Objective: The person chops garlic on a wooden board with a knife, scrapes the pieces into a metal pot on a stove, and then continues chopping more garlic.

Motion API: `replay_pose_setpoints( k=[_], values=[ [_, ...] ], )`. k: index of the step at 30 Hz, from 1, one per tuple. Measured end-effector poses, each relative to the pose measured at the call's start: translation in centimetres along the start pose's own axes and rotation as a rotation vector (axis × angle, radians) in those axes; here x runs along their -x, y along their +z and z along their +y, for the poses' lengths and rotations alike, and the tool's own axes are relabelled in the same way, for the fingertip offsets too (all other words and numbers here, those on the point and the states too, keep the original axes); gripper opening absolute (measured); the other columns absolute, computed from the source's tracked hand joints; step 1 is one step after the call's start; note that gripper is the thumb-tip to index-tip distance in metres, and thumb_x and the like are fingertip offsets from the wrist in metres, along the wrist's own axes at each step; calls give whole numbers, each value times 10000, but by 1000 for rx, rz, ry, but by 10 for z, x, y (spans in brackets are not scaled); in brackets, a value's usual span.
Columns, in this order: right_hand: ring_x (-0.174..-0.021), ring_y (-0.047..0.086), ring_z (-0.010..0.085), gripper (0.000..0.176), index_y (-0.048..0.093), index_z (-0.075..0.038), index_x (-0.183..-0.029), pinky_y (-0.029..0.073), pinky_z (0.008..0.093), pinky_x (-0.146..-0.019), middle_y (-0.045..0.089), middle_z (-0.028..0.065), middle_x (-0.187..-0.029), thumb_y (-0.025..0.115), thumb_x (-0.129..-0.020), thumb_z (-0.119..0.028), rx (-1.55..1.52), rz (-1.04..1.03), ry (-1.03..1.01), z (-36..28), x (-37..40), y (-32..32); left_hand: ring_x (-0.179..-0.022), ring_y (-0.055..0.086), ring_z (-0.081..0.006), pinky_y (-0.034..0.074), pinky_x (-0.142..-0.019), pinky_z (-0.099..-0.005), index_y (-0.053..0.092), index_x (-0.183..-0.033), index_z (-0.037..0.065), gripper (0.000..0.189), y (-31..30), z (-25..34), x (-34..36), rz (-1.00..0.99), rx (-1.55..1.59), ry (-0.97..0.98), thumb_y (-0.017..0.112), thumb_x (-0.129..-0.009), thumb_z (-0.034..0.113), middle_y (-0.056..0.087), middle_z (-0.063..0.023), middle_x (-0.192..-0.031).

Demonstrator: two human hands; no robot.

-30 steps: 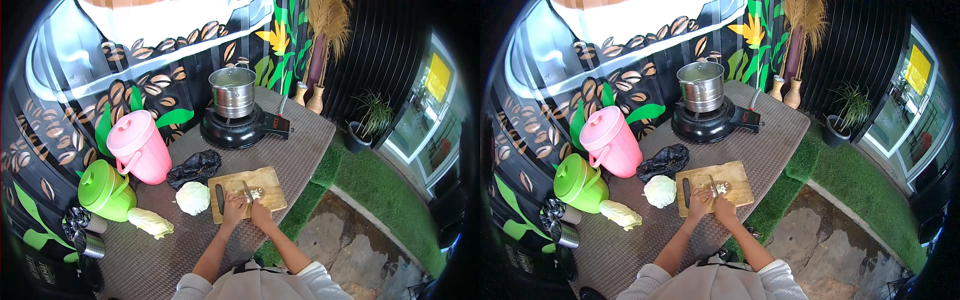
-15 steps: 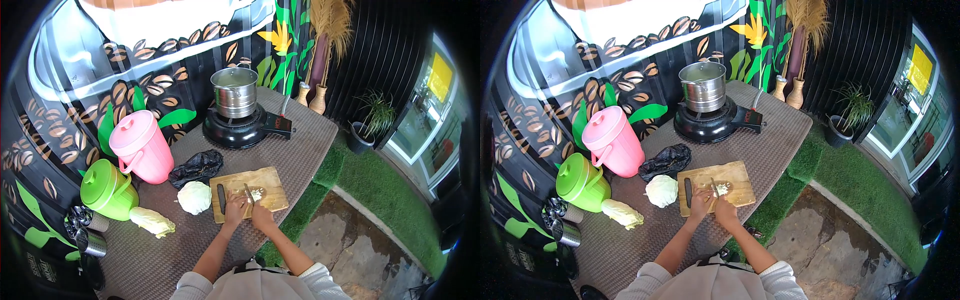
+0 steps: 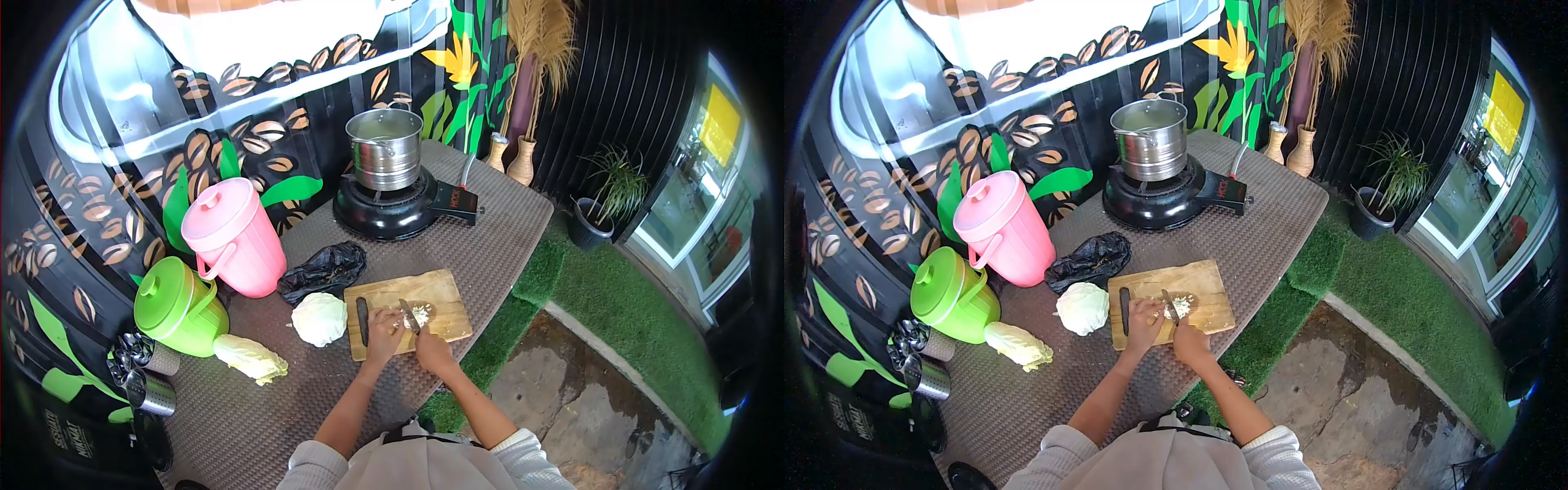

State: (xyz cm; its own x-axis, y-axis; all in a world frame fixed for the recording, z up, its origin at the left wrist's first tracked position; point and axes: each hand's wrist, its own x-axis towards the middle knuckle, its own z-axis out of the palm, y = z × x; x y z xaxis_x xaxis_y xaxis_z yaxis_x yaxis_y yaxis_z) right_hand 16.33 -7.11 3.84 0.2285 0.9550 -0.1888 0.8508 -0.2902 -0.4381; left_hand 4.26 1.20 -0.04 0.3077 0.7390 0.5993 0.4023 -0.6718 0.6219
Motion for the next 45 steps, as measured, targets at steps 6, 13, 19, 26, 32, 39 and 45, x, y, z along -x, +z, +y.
replay_pose_setpoints(
  k=[6, 13, 19, 26, 32, 39, 45],
  values=[
    [-872, 652, 408, 313, 459, 63, -1086, 519, 468, -766, 649, 268, -913, 534, -832, -103, 10, -89, 28, 2, 0, -9, -976, 567, -320, 458, -862, -385, 700, -957, 15, 243, -16, -14, 4, -134, 105, -110, 634, -726, -20, 640, -147, -965],
    [-866, 659, 388, 308, 466, 53, -1068, 526, 456, -762, 650, 265, -909, 556, -810, -89, 21, -38, 27, -3, 1, -9, -850, 609, -353, 487, -782, -395, 697, -921, -10, 176, -18, -14, -5, -277, 19, -148, 644, -758, 29, 649, -201, -863],
    [-745, 687, 332, 265, 475, 27, -1052, 554, 410, -635, 669, 205, -794, 539, -826, -96, 199, 1, -67, -8, 10, -4, -780, 617, -351, 492, -687, -393, 693, -904, -19, 158, 1, -15, 3, -182, 70, -257, 659, -766, 49, 652, -203, -843],
    [-698, 682, 332, 210, 452, 15, -1007, 549, 437, -619, 662, 198, -730, 513, -839, -95, 127, 148, -4, 0, 13, 31, -744, 618, -312, 493, -671, -360, 694, -887, -11, 145, -5, 0, 11, -32, 117, -99, 684, -768, 71, 657, -169, -819],
    [-684, 666, 374, 206, 466, 32, -1005, 539, 443, -610, 650, 229, -729, 483, -848, -102, 112, 77, -135, 10, -3, -8, -750, 629, -282, 507, -669, -341, 717, -853, 40, 117, 8, -7, 13, 1, 61, -224, 709, -757, 107, 672, -119, -851],
    [-692, 675, 359, 209, 448, 17, -1027, 548, 441, -603, 658, 211, -727, 479, -862, -107, 90, 149, 20, -3, 15, 32, -814, 624, -258, 506, -699, -336, 729, -829, 69, 95, 8, -4, 13, -6, -34, -236, 706, -762, 133, 680, -71, -867],
    [-695, 678, 351, 215, 437, 25, -1028, 551, 440, -602, 662, 197, -728, 483, -862, -103, 132, 108, -79, 3, -1, 8, -841, 614, -250, 497, -729, -337, 731, -835, 80, 101, 9, 0, 14, 7, -93, -209, 700, -760, 140, 678, -56, -867]
  ],
)
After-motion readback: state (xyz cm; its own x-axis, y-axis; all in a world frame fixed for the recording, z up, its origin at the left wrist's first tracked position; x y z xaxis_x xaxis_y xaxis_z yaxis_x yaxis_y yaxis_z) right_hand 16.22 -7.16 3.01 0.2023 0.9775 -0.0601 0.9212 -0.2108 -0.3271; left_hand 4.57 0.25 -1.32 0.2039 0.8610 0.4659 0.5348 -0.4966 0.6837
